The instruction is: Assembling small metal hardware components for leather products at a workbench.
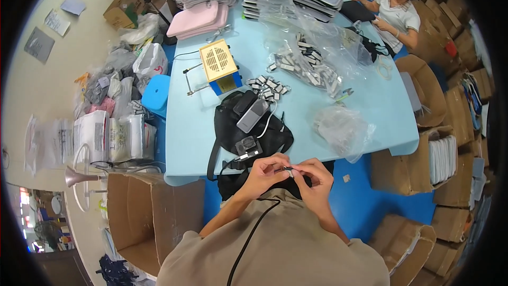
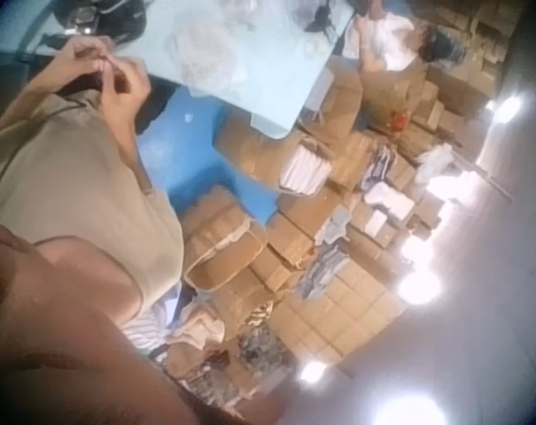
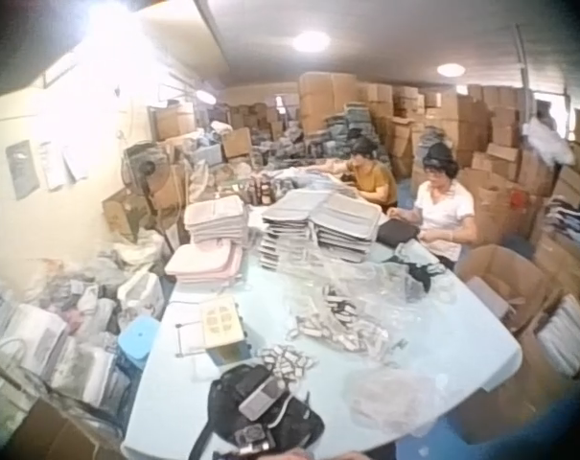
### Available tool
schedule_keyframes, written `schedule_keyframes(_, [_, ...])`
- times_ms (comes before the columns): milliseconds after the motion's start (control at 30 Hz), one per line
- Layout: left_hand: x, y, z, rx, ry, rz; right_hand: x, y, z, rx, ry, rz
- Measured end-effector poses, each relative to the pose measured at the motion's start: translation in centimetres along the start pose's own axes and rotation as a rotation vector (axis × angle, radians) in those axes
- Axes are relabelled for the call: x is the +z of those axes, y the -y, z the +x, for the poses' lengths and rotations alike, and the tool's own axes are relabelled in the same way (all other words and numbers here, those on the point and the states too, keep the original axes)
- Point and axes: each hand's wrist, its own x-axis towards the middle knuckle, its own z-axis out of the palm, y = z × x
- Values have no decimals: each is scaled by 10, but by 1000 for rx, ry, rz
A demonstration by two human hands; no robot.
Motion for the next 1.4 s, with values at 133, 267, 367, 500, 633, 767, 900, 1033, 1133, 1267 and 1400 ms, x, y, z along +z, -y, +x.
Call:
schedule_keyframes(133, [0, -9, -4, -107, -85, 36, 8, 13, 8, 20, 41, 54])
schedule_keyframes(267, [0, -17, -6, -71, -96, 122, 5, 1, 9, -60, 88, -91])
schedule_keyframes(367, [2, -24, -9, -48, -99, 199, 9, 2, 9, 37, 60, -25])
schedule_keyframes(500, [5, -27, -10, -9, -149, 268, 4, 2, 11, -62, 141, -148])
schedule_keyframes(633, [6, -24, -8, 18, -186, 268, 4, -3, 8, 32, 98, 5])
schedule_keyframes(767, [3, -21, -9, 36, -186, 189, 8, -9, 9, 81, 35, 194])
schedule_keyframes(900, [3, -17, -8, 50, -227, 199, 12, -10, 9, 104, -34, 119])
schedule_keyframes(1033, [0, -14, -7, 53, -283, 234, 14, -7, 11, 92, -54, 1])
schedule_keyframes(1133, [-6, -7, -5, 109, -292, 313, 18, -7, 12, 9, -60, -122])
schedule_keyframes(1267, [-6, -10, -4, 131, -314, 286, 24, -10, 16, 9, -71, -96])
schedule_keyframes(1400, [-7, -16, -1, 88, -344, 204, 30, -14, 20, -9, -89, -101])
